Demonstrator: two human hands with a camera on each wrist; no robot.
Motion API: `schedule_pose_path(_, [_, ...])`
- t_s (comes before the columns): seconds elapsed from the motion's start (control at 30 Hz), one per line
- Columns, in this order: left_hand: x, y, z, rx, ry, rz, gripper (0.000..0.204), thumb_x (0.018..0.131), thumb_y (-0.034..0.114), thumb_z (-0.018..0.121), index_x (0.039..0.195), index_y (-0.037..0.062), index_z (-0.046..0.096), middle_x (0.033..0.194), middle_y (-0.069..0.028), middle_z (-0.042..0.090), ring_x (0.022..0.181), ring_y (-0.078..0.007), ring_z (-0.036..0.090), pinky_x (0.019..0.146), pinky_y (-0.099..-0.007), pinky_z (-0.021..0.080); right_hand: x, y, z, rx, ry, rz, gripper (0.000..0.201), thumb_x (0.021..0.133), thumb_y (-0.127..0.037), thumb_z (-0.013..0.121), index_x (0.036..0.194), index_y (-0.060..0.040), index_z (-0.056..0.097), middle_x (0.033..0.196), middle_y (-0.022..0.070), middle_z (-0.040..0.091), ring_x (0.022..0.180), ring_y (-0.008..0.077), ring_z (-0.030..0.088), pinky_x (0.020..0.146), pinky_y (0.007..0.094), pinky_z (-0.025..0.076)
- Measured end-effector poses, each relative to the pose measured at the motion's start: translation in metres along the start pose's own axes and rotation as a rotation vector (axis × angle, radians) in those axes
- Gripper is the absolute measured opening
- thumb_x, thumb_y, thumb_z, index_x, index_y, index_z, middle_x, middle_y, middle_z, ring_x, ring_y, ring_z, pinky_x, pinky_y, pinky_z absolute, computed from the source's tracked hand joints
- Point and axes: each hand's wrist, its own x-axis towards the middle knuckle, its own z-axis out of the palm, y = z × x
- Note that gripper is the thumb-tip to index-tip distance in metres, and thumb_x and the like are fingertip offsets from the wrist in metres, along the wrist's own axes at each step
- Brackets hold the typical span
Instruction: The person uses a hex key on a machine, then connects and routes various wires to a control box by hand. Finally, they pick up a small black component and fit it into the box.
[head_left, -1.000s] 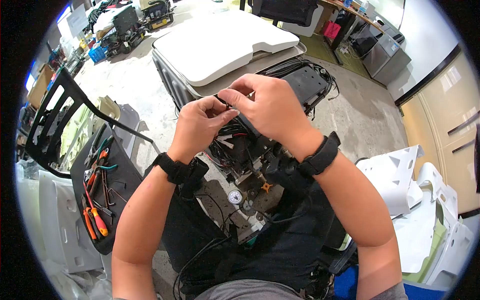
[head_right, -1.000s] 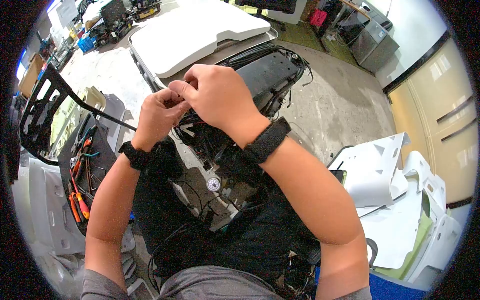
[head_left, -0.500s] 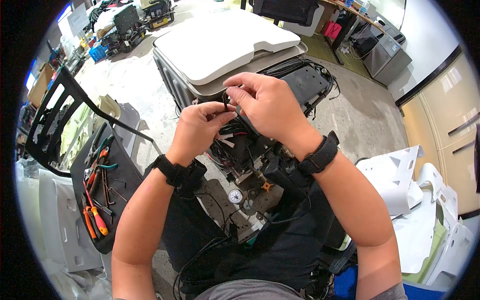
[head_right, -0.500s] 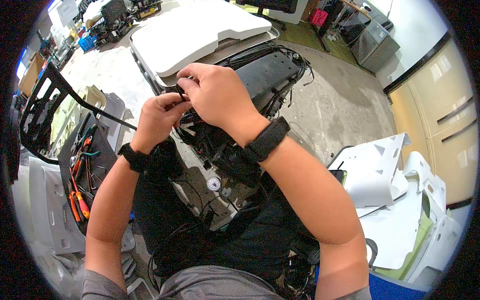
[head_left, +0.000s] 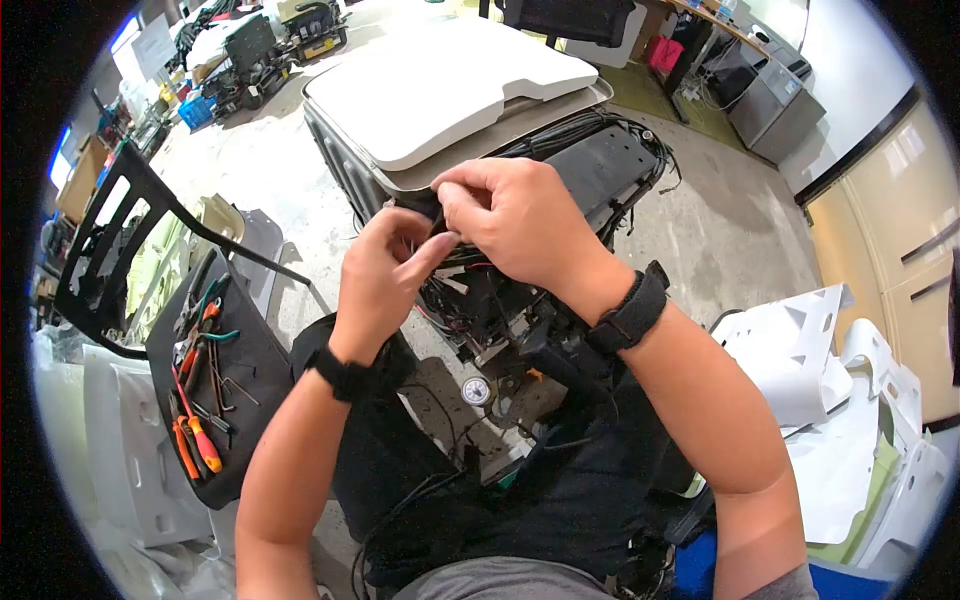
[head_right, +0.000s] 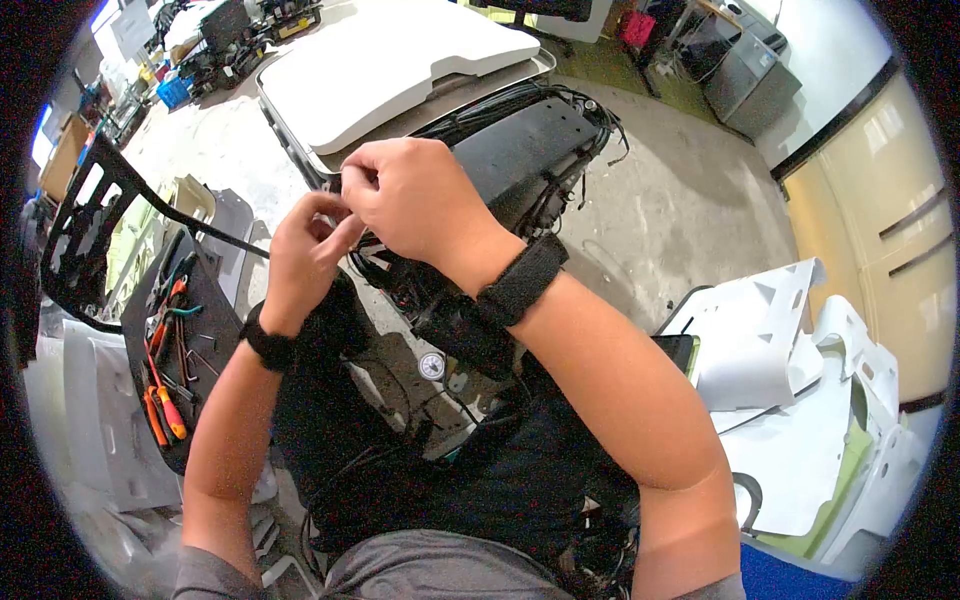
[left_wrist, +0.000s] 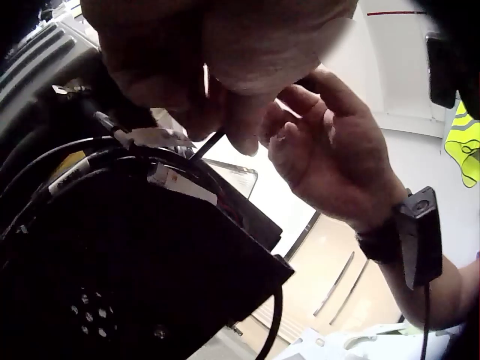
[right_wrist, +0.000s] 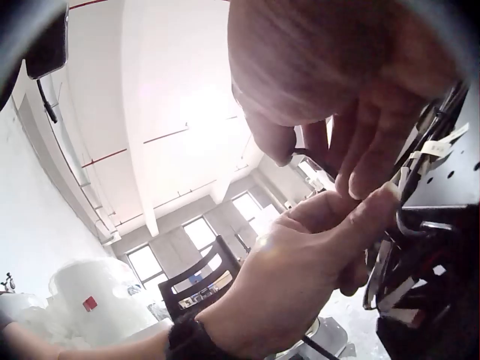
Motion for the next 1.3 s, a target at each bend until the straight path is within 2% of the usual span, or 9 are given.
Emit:
schedule_pose_path(0.27, [-0.032,-0.021,0.014,-0.362,-0.160,-0.444,0.037,0.090,0.026,0.069,0.103,-0.0032,0.050,0.086,-0.0074,0.061,0.070,-0.0112,0.060,0.063,-0.0251,0.052,-0.001,0.006,0.004,0.124,0.039,0.024,0.020,0.096,-0.011,0.055,0.107,0.0019,0.066,0.089,0.0088,0.071,0.076,0.0114,0.067,0.069,0.0254,0.055])
schedule_pose_path(0.3, [-0.033,-0.020,0.016,-0.502,-0.204,-0.507,0.036,0.092,0.023,0.067,0.109,-0.0019,0.046,0.092,-0.0067,0.059,0.073,-0.0114,0.060,0.068,-0.0256,0.055,-0.002,0.006,0.006,0.124,0.079,-0.018,0.018,0.094,-0.012,0.057,0.102,0.0006,0.066,0.085,0.0112,0.070,0.074,0.0182,0.068,0.067,0.0290,0.054])
schedule_pose_path(0.4, [-0.036,-0.017,0.018,-0.688,-0.165,-0.543,0.035,0.092,0.019,0.066,0.111,-0.0020,0.046,0.097,-0.0078,0.058,0.078,-0.0123,0.061,0.071,-0.0266,0.055,-0.005,0.010,0.006,0.118,0.132,-0.085,0.015,0.091,-0.011,0.059,0.097,-0.0008,0.067,0.082,0.0138,0.070,0.073,0.0251,0.069,0.065,0.0320,0.054])
schedule_pose_path(0.47, [-0.036,-0.018,0.019,-0.668,-0.173,-0.537,0.034,0.092,0.018,0.066,0.112,-0.0017,0.046,0.097,-0.0069,0.057,0.080,-0.0123,0.060,0.073,-0.0274,0.055,-0.009,0.012,0.004,0.112,0.116,-0.036,0.018,0.096,-0.009,0.056,0.104,0.0031,0.065,0.088,0.0057,0.070,0.077,0.0099,0.066,0.071,0.0239,0.054])
schedule_pose_path(0.7, [-0.045,-0.020,0.023,-0.680,-0.137,-0.567,0.033,0.092,0.016,0.065,0.113,-0.0013,0.046,0.094,-0.0065,0.056,0.076,-0.0117,0.059,0.071,-0.0283,0.055,-0.013,0.011,0.003,0.181,0.187,0.044,0.017,0.096,-0.008,0.056,0.103,0.0035,0.066,0.087,0.0051,0.070,0.075,0.0099,0.067,0.069,0.0234,0.054])
schedule_pose_path(0.87, [-0.046,-0.014,0.021,-0.730,-0.122,-0.631,0.031,0.092,0.012,0.062,0.114,-0.0003,0.045,0.091,-0.0056,0.053,0.070,-0.0106,0.055,0.069,-0.0290,0.055,-0.007,0.013,-0.001,-0.168,0.204,-0.124,0.016,0.092,-0.009,0.060,0.100,0.0019,0.067,0.080,0.0121,0.071,0.074,0.0157,0.071,0.066,0.0262,0.054])
schedule_pose_path(0.9, [-0.045,-0.011,0.020,-0.712,-0.118,-0.640,0.030,0.092,0.011,0.061,0.114,-0.0004,0.044,0.090,-0.0052,0.052,0.068,-0.0105,0.054,0.068,-0.0292,0.054,-0.001,0.013,-0.006,-0.232,0.188,-0.120,0.016,0.089,-0.010,0.061,0.100,0.0010,0.067,0.080,0.0166,0.069,0.074,0.0245,0.071,0.065,0.0311,0.055])
schedule_pose_path(1.03, [-0.044,-0.017,0.022,-0.680,-0.135,-0.626,0.030,0.091,0.010,0.060,0.114,-0.0007,0.043,0.088,-0.0044,0.050,0.065,-0.0112,0.053,0.066,-0.0299,0.054,-0.006,0.011,-0.011,-0.444,0.135,-0.306,0.012,0.085,-0.007,0.063,0.095,-0.0008,0.067,0.083,0.0176,0.067,0.076,0.0359,0.065,0.066,0.0382,0.053])
schedule_pose_path(1.3, [-0.044,-0.024,0.033,-0.793,-0.083,-0.643,0.029,0.092,0.013,0.061,0.112,-0.0011,0.046,0.094,-0.0055,0.054,0.076,-0.0113,0.056,0.072,-0.0295,0.054,-0.044,0.015,-0.033,-0.380,0.020,-0.425,0.023,0.079,-0.003,0.058,0.101,-0.0030,0.065,0.085,0.0138,0.068,0.078,0.0305,0.066,0.071,0.0383,0.054])
